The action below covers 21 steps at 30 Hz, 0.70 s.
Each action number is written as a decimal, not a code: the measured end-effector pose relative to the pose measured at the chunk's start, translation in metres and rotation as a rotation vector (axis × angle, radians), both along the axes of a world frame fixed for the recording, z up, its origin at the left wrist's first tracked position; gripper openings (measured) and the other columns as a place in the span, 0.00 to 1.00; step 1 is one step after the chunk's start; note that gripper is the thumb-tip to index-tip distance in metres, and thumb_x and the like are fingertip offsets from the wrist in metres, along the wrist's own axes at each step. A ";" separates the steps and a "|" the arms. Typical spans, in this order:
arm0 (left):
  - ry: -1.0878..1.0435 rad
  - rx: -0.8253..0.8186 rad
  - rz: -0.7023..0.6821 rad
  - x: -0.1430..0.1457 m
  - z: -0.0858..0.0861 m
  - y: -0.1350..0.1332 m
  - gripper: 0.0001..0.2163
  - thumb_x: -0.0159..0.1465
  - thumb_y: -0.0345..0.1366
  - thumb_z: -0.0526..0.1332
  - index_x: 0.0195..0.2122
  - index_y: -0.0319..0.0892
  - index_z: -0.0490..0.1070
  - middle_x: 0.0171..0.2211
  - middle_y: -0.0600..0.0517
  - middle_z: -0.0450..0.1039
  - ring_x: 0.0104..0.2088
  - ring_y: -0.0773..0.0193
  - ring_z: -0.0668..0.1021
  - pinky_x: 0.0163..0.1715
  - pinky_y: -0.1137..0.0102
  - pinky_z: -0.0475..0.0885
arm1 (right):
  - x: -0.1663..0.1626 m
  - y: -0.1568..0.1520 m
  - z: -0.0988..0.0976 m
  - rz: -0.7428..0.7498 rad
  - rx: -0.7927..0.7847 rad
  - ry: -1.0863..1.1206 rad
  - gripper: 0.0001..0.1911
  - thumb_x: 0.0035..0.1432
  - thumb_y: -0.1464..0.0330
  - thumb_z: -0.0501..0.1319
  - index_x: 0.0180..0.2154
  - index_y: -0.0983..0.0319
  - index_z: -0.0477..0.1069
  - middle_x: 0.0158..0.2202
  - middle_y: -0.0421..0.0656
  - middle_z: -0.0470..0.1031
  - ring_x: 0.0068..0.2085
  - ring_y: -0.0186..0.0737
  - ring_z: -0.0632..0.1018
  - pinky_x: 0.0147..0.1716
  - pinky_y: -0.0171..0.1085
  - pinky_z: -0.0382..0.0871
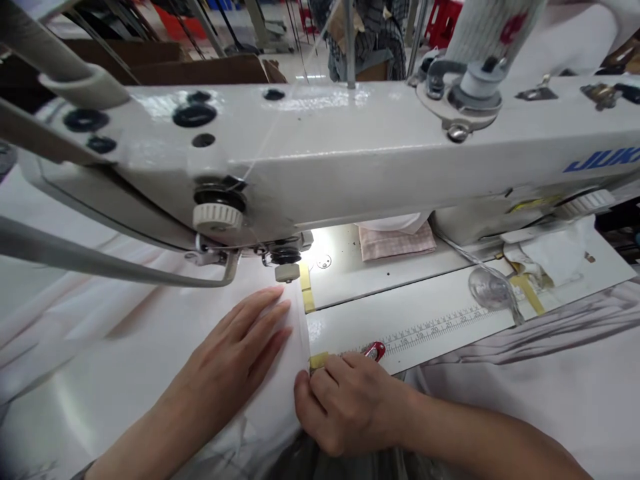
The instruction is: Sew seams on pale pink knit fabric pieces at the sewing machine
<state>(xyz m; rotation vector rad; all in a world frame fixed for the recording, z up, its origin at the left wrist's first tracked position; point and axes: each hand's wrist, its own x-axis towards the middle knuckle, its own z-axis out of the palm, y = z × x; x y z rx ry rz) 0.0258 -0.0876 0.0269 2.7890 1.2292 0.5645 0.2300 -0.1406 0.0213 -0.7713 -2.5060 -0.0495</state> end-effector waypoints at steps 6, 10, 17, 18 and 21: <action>0.007 0.041 0.081 0.003 -0.009 -0.010 0.14 0.69 0.34 0.54 0.53 0.34 0.64 0.56 0.32 0.67 0.57 0.44 0.71 0.54 0.45 0.69 | 0.003 -0.009 0.004 -0.071 -0.015 -0.034 0.14 0.61 0.78 0.51 0.44 0.73 0.72 0.25 0.44 0.71 0.26 0.39 0.71 0.25 0.39 0.59; -0.137 0.004 -0.094 -0.004 -0.006 -0.020 0.10 0.68 0.30 0.55 0.50 0.39 0.68 0.53 0.43 0.74 0.58 0.54 0.71 0.63 0.50 0.59 | 0.001 -0.014 0.007 -0.057 -0.050 -0.106 0.16 0.61 0.80 0.49 0.45 0.74 0.72 0.25 0.44 0.72 0.25 0.39 0.72 0.23 0.39 0.59; -0.060 0.071 -0.262 -0.021 0.000 -0.019 0.12 0.66 0.26 0.54 0.49 0.40 0.71 0.53 0.47 0.75 0.59 0.59 0.70 0.67 0.53 0.51 | -0.009 -0.004 -0.003 -0.099 0.147 -0.024 0.17 0.63 0.82 0.47 0.37 0.69 0.73 0.18 0.38 0.68 0.18 0.35 0.69 0.19 0.37 0.56; -0.049 0.081 -0.263 -0.022 0.000 -0.015 0.12 0.66 0.26 0.54 0.48 0.40 0.71 0.52 0.47 0.75 0.59 0.58 0.71 0.67 0.52 0.52 | -0.011 -0.001 -0.004 -0.100 0.159 -0.025 0.17 0.63 0.82 0.47 0.37 0.69 0.73 0.18 0.38 0.68 0.18 0.35 0.69 0.19 0.37 0.56; -0.024 0.079 -0.262 -0.022 0.003 -0.002 0.12 0.66 0.26 0.53 0.48 0.40 0.71 0.51 0.46 0.76 0.56 0.57 0.74 0.64 0.51 0.59 | -0.014 0.010 -0.003 -0.109 0.172 -0.026 0.16 0.62 0.83 0.48 0.36 0.69 0.73 0.19 0.38 0.69 0.19 0.35 0.69 0.19 0.37 0.56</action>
